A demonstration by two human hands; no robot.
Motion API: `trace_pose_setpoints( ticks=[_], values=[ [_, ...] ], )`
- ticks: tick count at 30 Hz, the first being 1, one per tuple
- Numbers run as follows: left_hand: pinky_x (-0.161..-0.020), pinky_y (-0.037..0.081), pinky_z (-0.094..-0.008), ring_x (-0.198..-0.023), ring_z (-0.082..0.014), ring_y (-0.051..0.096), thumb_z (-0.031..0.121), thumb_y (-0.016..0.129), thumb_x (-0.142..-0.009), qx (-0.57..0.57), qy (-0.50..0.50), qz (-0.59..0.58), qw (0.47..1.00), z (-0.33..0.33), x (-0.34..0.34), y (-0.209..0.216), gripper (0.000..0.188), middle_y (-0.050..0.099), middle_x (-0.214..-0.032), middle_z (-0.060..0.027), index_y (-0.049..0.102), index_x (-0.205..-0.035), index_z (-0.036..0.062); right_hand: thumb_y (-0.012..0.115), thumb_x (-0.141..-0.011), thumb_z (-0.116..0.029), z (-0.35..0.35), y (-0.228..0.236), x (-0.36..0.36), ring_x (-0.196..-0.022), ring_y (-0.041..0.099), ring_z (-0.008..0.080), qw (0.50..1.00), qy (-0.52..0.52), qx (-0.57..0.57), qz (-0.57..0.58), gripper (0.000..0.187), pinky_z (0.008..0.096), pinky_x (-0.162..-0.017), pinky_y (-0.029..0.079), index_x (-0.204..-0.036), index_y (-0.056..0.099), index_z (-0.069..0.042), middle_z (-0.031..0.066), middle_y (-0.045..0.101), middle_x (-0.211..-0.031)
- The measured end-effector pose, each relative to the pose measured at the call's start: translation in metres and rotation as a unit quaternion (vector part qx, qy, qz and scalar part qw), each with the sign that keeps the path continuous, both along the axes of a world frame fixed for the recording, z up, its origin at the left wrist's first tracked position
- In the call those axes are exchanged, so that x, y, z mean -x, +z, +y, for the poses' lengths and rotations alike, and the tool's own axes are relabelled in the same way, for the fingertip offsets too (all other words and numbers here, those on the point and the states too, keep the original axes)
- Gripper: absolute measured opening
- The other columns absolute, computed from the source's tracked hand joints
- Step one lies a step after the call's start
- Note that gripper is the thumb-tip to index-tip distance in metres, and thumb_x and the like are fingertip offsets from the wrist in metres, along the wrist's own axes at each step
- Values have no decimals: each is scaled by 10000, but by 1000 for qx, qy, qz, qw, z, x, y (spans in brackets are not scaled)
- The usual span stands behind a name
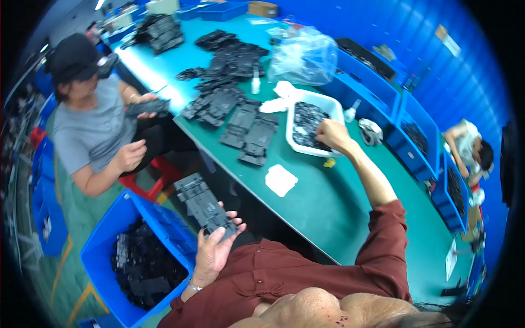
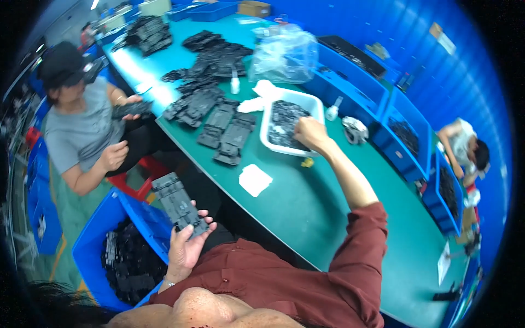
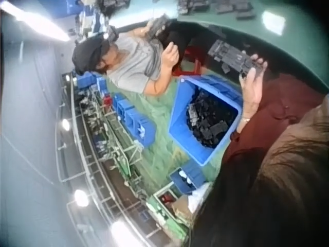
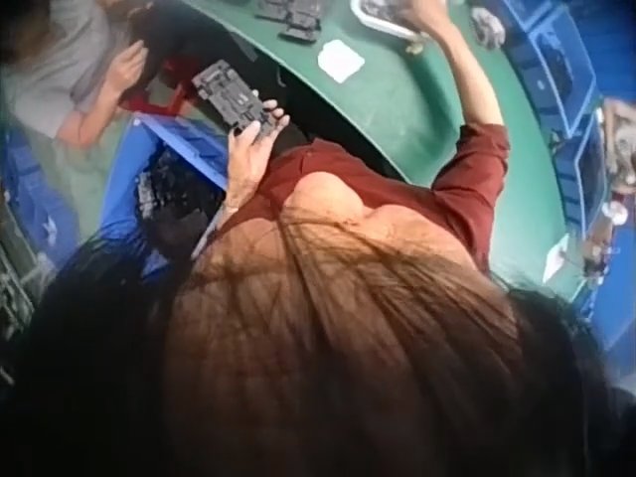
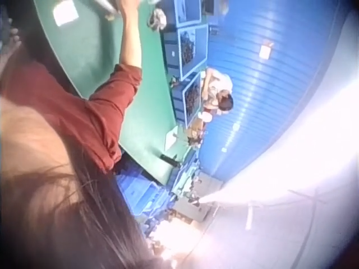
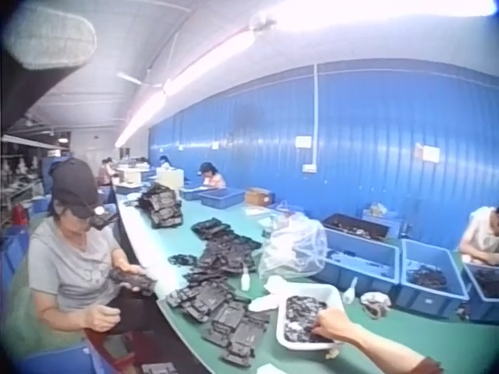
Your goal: Assemble small plastic components onto a toy car chassis at a factory workbench.
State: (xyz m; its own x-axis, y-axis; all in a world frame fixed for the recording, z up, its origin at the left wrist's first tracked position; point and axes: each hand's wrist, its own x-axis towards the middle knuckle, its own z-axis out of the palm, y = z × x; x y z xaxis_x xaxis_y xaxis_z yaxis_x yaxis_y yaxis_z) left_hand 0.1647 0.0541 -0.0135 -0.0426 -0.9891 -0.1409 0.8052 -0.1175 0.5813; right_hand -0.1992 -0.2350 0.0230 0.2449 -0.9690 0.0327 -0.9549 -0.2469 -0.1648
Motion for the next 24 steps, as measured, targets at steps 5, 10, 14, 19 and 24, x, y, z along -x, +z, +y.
trace_pose_setpoints(
  ticks=[5,10,14,19,24],
  values=[
    [-1087,468,-546,-1177,-314,614,82,666,-909,-16,-32,9,999,-11,5,-6,675,575,-1332,-208,371,-1514,26,719,-743,-159,9,6,19,-893,716,355,1000,5,-10,17,140,476,-779,570,-856,758,-86,179,737,-874],
    [-1065,481,-527,-1171,-308,614,111,675,-911,-15,-13,-2,1000,-10,7,-5,694,580,-1319,-200,361,-1524,31,674,-734,-124,-2,-4,1,-822,714,381,999,27,20,-24,113,494,-752,562,-811,735,-67,195,721,-797],
    [-1063,475,-519,-1156,-298,612,127,682,-913,-19,-19,-13,1000,-11,6,-6,709,581,-1317,-193,350,-1534,38,679,-709,-131,-5,5,6,-799,709,365,997,63,2,-55,111,475,-733,554,-785,717,-59,177,717,-781],
    [-1056,478,-520,-1145,-296,616,128,679,-918,-27,-18,-9,999,-13,5,-8,693,586,-1312,-195,362,-1529,40,718,-734,-128,5,22,18,-699,684,200,968,26,-80,-238,135,351,-640,532,-779,695,-3,99,691,-706],
    [-1051,482,-520,-1135,-301,623,116,676,-911,-40,-16,0,999,-13,6,-10,683,600,-1292,-196,377,-1519,36,737,-849,-78,12,33,23,-711,648,94,877,-16,-210,-431,221,232,-589,474,-1031,654,15,44,697,-826]
  ],
)
